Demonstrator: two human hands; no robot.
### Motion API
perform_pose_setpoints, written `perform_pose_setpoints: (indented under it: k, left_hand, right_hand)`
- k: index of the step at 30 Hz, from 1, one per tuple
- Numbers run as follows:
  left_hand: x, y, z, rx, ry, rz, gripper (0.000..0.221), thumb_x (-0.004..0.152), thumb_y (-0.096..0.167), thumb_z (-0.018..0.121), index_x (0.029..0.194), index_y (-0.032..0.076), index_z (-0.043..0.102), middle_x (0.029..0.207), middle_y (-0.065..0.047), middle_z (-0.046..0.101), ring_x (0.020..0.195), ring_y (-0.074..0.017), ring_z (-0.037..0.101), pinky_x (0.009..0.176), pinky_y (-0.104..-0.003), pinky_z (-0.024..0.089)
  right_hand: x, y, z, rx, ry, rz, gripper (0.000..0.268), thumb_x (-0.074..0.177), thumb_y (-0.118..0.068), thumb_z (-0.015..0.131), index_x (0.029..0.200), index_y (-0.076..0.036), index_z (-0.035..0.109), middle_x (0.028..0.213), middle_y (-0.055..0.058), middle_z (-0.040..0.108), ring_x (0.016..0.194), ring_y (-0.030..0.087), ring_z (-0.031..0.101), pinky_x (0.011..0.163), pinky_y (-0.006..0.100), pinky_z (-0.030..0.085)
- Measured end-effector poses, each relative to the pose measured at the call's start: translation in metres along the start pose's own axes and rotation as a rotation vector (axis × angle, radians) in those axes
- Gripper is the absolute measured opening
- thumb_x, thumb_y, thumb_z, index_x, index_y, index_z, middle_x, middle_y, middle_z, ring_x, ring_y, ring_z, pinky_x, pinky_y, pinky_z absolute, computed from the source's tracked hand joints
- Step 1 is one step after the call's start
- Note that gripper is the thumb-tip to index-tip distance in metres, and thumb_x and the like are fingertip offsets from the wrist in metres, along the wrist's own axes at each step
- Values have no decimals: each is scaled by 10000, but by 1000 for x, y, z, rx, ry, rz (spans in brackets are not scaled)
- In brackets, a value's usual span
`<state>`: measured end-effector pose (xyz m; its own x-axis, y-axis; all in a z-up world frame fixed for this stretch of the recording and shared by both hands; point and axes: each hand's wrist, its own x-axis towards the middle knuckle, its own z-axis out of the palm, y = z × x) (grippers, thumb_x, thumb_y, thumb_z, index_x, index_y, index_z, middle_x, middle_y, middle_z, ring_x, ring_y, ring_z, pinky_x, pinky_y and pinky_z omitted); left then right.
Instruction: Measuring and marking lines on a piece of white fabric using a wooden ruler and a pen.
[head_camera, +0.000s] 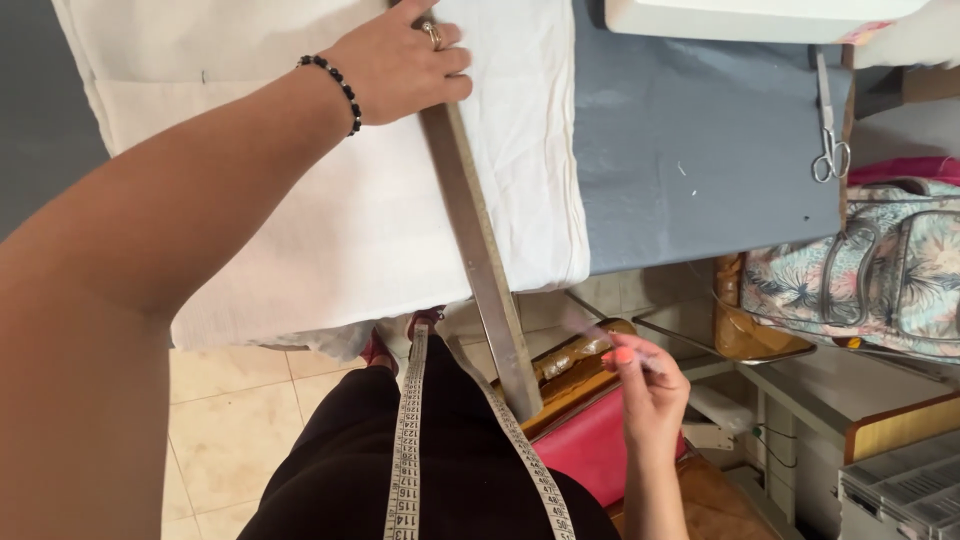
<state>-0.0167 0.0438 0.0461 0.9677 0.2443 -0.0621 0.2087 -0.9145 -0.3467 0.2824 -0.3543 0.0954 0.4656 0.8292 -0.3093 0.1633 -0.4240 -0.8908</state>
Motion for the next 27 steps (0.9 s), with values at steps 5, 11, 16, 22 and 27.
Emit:
perform_pose_setpoints:
  k: [5, 11, 16, 22, 27]
  left_hand:
    - [10, -8, -47, -59, -61, 159, 264, 908, 169, 641, 1164, 233, 637, 1040, 32, 720, 1058, -208, 696, 1262, -523, 308]
    - [-103, 63, -159, -227, -385, 18, 548, 844, 208, 784, 1314, 203, 501, 979, -6, 742, 822, -198, 721, 805, -365, 565]
    - [-216, 210, -137, -490, -347, -506, 443, 833, 494, 686, 1195, 279, 553, 911, 44, 732, 730, -164, 712, 725, -365, 561]
    - [-246, 294, -130, -581, -109, -855, 411, 709, 407, 745, 1059, 238, 614, 814, 45, 694, 677, -195, 676, 693, -388, 505]
    - [-260, 318, -130, -585, -12, -932, 433, 705, 440, 758, 1043, 222, 599, 826, 31, 673, 700, -226, 669, 705, -393, 471]
  right_hand:
    - [25, -21, 11, -383, 70, -402, 454, 1096, -446, 427, 847, -108, 600, 944, 45, 617, 981, 194, 614, 876, 340, 470]
    - [34, 9, -3, -454, -252, -318, 299, 888, -466, 674, 1084, -249, 735, 894, -62, 652, 786, 91, 554, 688, 257, 453]
    - [23, -47, 14, -664, -578, -150, 780, 654, -489, 872, 1364, -287, 621, 1491, -15, 587, 874, 120, 610, 764, 307, 630]
    - [17, -33, 26, -973, -789, -440, 743, 675, -405, 951, 1314, -229, 614, 1255, 0, 718, 952, 194, 725, 1124, 456, 312]
    - [1, -35, 41, -1119, -658, -690, 551, 717, -216, 889, 1198, -214, 621, 1115, -21, 706, 846, 153, 728, 1166, 513, 329]
